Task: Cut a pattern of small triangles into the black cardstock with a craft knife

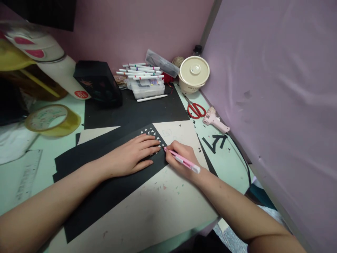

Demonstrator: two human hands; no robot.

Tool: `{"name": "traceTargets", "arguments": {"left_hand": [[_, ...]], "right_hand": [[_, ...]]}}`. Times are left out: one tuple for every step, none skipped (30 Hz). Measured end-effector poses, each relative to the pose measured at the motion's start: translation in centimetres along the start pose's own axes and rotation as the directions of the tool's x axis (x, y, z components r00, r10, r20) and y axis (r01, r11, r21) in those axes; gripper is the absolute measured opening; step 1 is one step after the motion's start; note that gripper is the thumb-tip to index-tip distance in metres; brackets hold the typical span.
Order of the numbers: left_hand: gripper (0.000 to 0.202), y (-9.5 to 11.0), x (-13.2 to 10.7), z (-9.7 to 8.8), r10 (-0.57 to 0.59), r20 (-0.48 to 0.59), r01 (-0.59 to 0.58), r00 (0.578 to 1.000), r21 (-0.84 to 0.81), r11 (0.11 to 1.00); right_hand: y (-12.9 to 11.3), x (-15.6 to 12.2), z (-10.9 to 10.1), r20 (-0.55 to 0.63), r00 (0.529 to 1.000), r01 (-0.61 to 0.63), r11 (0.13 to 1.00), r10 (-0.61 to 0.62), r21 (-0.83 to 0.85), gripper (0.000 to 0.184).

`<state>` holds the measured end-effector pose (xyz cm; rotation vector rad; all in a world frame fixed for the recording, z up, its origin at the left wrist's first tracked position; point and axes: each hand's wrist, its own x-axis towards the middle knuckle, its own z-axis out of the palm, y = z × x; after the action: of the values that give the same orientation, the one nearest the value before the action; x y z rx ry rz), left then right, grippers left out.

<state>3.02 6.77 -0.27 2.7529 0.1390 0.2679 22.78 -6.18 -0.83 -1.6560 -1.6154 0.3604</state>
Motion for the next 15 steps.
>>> {"name": "traceTargets", "arguments": {"left_hand": [[0.04, -0.01, -0.01, 0.03, 0.003, 0.0, -0.003, 1.0, 0.005, 1.0], [0.04, -0.01, -0.02, 0.05, 0.005, 0.001, -0.005, 1.0, 0.011, 1.0], [0.041, 0.0, -0.03, 0.07, 0.006, 0.004, -0.006, 1.0, 0.018, 1.0], [0.041, 0.03, -0.02, 0.09, 0.006, 0.007, -0.006, 1.0, 0.024, 1.0], [0.041, 0.06, -0.01, 0.1, 0.005, 0.009, -0.006, 1.0, 0.029, 1.0], [0.042, 0.09, 0.0, 0.13, 0.003, 0.009, -0.003, 1.0, 0.03, 1.0], [0.041, 0.13, 0.01, 0.15, -0.002, 0.008, 0.002, 1.0, 0.03, 1.0], [0.041, 0.15, 0.02, 0.18, -0.008, 0.007, 0.008, 1.0, 0.028, 1.0], [0.041, 0.17, 0.02, 0.22, -0.012, 0.006, 0.012, 1.0, 0.025, 1.0], [0.041, 0.18, 0.01, 0.26, -0.017, 0.006, 0.017, 1.0, 0.023, 1.0], [0.041, 0.18, 0.0, 0.3, -0.02, 0.005, 0.02, 1.0, 0.023, 1.0], [0.041, 0.18, -0.01, 0.34, -0.023, 0.006, 0.023, 1.0, 0.023, 0.999], [0.04, 0.17, -0.02, 0.36, -0.024, 0.005, 0.024, 1.0, 0.024, 0.999], [0.04, 0.17, -0.03, 0.37, -0.023, 0.004, 0.023, 1.0, 0.025, 0.999], [0.04, 0.17, -0.02, 0.36, -0.021, 0.002, 0.021, 1.0, 0.027, 0.999]], "right_hand": [[0.06, -0.05, 0.06, 0.01, 0.999, 0.034, 0.999, -0.033, -0.027, 0.012], [0.11, -0.09, 0.13, 0.02, 0.997, 0.073, 0.996, -0.072, -0.057, 0.013], [0.16, -0.11, 0.2, 0.025, 0.994, 0.112, 0.99, -0.11, -0.087, 0.015], [0.18, -0.12, 0.26, 0.027, 0.989, 0.147, 0.982, -0.145, -0.114, 0.017], [0.19, -0.11, 0.31, 0.029, 0.984, 0.175, 0.975, -0.173, -0.136, 0.019], [0.17, -0.09, 0.33, 0.028, 0.981, 0.193, 0.969, -0.191, -0.153, 0.021], [0.14, -0.06, 0.33, 0.029, 0.98, 0.199, 0.966, -0.197, -0.165, 0.022], [0.1, -0.03, 0.31, 0.033, 0.98, 0.197, 0.965, -0.194, -0.172, 0.023], [0.04, 0.01, 0.27, 0.04, 0.981, 0.191, 0.966, -0.187, -0.174, 0.024], [-0.01, 0.04, 0.22, 0.048, 0.983, 0.184, 0.967, -0.179, -0.175, 0.025], [-0.06, 0.07, 0.17, 0.054, 0.984, 0.176, 0.969, -0.169, -0.173, 0.025], [-0.1, 0.1, 0.12, 0.059, 0.985, 0.171, 0.97, -0.163, -0.171, 0.025], [-0.14, 0.13, 0.07, 0.062, 0.985, 0.167, 0.971, -0.159, -0.168, 0.026], [-0.17, 0.14, 0.03, 0.063, 0.986, 0.165, 0.972, -0.157, -0.166, 0.026], [-0.19, 0.15, 0.0, 0.063, 0.986, 0.163, 0.973, -0.155, -0.165, 0.026]]}}
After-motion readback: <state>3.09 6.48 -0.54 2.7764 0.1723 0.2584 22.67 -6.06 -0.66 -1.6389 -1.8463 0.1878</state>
